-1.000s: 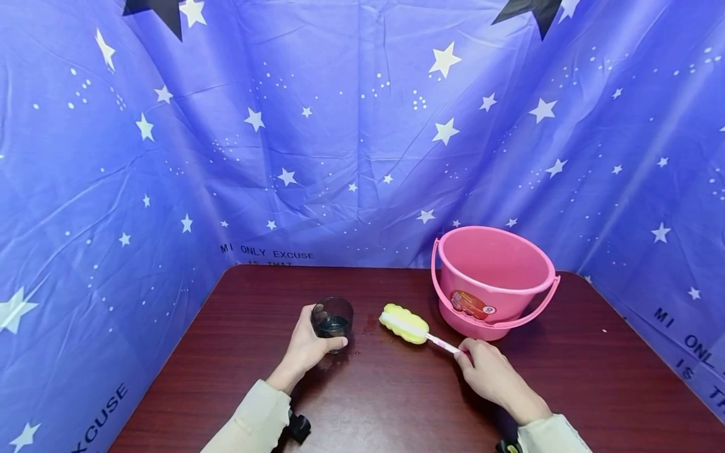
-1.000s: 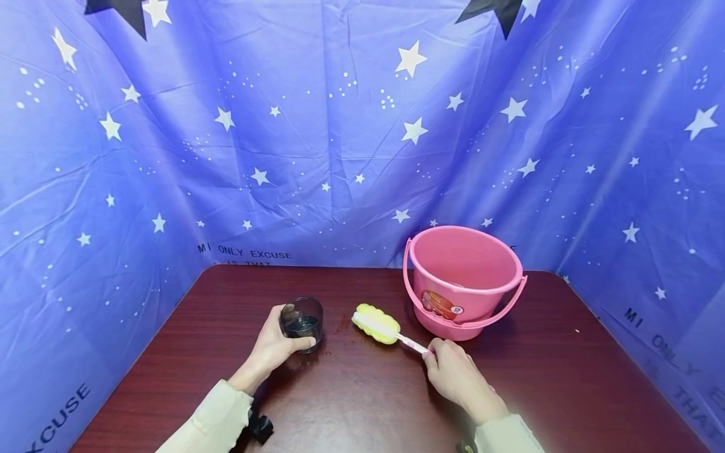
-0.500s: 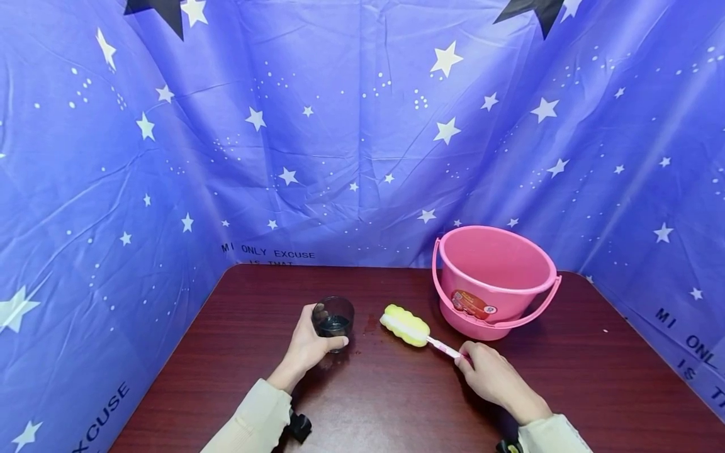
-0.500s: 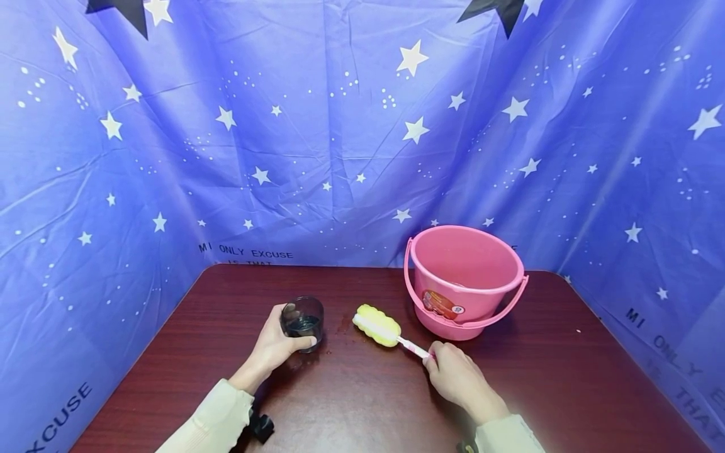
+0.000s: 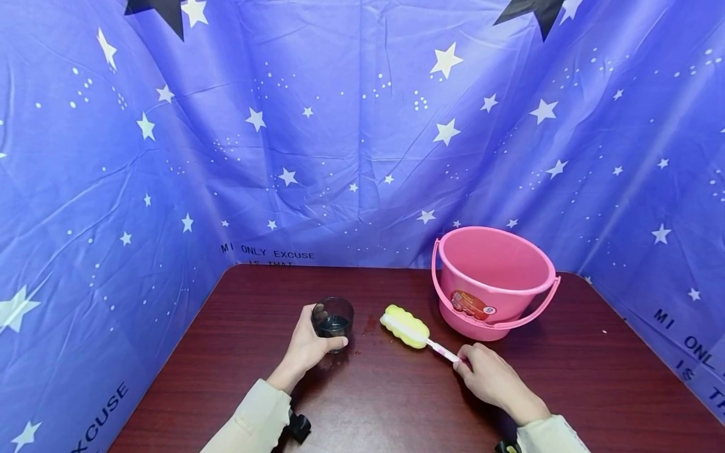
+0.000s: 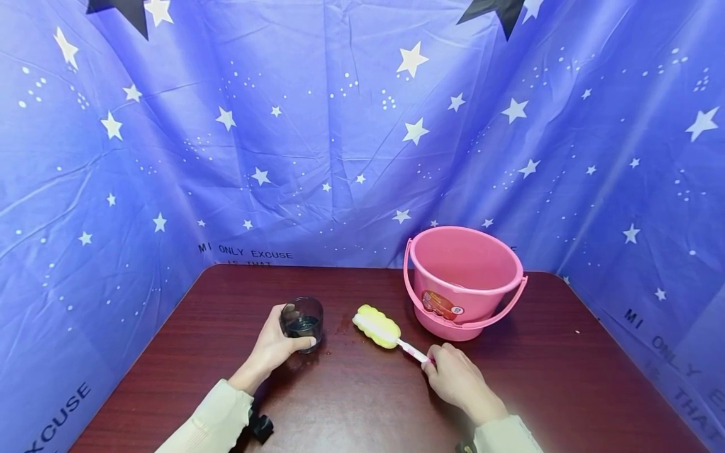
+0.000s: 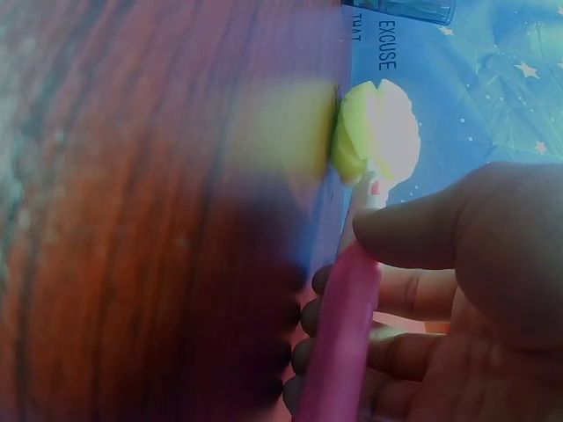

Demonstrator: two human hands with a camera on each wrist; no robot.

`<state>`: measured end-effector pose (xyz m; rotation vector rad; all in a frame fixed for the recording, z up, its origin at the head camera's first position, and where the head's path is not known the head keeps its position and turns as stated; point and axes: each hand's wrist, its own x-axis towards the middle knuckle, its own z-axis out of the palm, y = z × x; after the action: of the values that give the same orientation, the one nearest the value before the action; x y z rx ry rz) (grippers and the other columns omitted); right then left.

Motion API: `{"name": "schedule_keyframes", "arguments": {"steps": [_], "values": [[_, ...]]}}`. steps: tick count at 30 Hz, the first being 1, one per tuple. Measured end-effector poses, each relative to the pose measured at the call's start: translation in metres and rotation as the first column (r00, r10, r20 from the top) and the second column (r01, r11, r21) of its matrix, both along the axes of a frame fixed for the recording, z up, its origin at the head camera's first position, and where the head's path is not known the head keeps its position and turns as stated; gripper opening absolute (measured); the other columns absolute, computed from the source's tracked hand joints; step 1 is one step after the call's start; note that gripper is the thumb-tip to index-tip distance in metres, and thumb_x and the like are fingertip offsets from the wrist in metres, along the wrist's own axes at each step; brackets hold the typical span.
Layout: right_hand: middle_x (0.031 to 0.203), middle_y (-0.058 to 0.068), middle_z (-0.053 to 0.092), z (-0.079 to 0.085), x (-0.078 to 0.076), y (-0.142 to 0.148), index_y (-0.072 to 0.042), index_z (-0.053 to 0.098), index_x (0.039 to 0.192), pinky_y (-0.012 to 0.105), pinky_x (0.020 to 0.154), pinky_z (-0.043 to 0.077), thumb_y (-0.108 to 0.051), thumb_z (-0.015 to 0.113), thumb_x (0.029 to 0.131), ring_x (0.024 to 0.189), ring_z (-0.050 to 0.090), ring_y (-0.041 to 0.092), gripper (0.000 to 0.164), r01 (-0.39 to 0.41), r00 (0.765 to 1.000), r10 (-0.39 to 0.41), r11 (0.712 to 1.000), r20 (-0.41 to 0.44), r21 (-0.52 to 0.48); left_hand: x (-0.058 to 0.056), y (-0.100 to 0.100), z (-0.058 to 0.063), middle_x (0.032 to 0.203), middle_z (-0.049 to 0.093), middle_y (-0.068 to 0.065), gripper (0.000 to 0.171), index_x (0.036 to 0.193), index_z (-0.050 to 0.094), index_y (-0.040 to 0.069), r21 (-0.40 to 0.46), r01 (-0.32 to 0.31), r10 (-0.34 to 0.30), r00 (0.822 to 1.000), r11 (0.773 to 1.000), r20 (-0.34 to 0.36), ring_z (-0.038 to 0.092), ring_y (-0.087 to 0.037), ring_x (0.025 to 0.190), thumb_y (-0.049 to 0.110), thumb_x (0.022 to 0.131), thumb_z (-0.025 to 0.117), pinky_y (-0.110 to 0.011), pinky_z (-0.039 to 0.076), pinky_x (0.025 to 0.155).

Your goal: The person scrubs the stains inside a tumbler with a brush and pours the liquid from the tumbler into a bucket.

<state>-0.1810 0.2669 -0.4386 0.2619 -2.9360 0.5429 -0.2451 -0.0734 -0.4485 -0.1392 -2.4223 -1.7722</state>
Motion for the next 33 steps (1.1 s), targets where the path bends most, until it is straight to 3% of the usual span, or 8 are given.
{"name": "schedule_keyframes", "arguments": {"steps": [25, 33], "values": [[0.069, -0.002, 0.046, 0.0020, -0.0005, -0.0010, -0.017, 0.063, 0.078, 0.032, 0.060, 0.037, -0.020, 0.074, 0.077, 0.063, 0.042, 0.014, 0.011, 0.019, 0.999, -0.020, 1.000, 0.046, 0.018, -0.0008, -0.0012, -0.0016, 0.123, 0.057, -0.017, 0.082, 0.127, 0.043, 0.004, -0.002, 0.006, -0.006, 1.000, 1.000, -0.015, 0.052, -0.032, 0.117, 0.012, 0.059, 0.089, -0.049, 0.039, 0.098], [0.068, -0.005, 0.049, 0.0043, -0.0013, 0.0004, -0.017, 0.064, 0.081, 0.035, 0.062, 0.041, -0.023, 0.070, 0.082, 0.066, 0.047, 0.013, 0.009, 0.013, 1.000, -0.013, 1.000, 0.026, 0.006, -0.0003, 0.0001, -0.0014, 0.123, 0.057, -0.016, 0.082, 0.127, 0.043, 0.004, -0.006, 0.000, 0.000, 1.000, 1.000, -0.011, 0.053, -0.031, 0.117, 0.011, 0.060, 0.089, -0.049, 0.040, 0.098]]}}
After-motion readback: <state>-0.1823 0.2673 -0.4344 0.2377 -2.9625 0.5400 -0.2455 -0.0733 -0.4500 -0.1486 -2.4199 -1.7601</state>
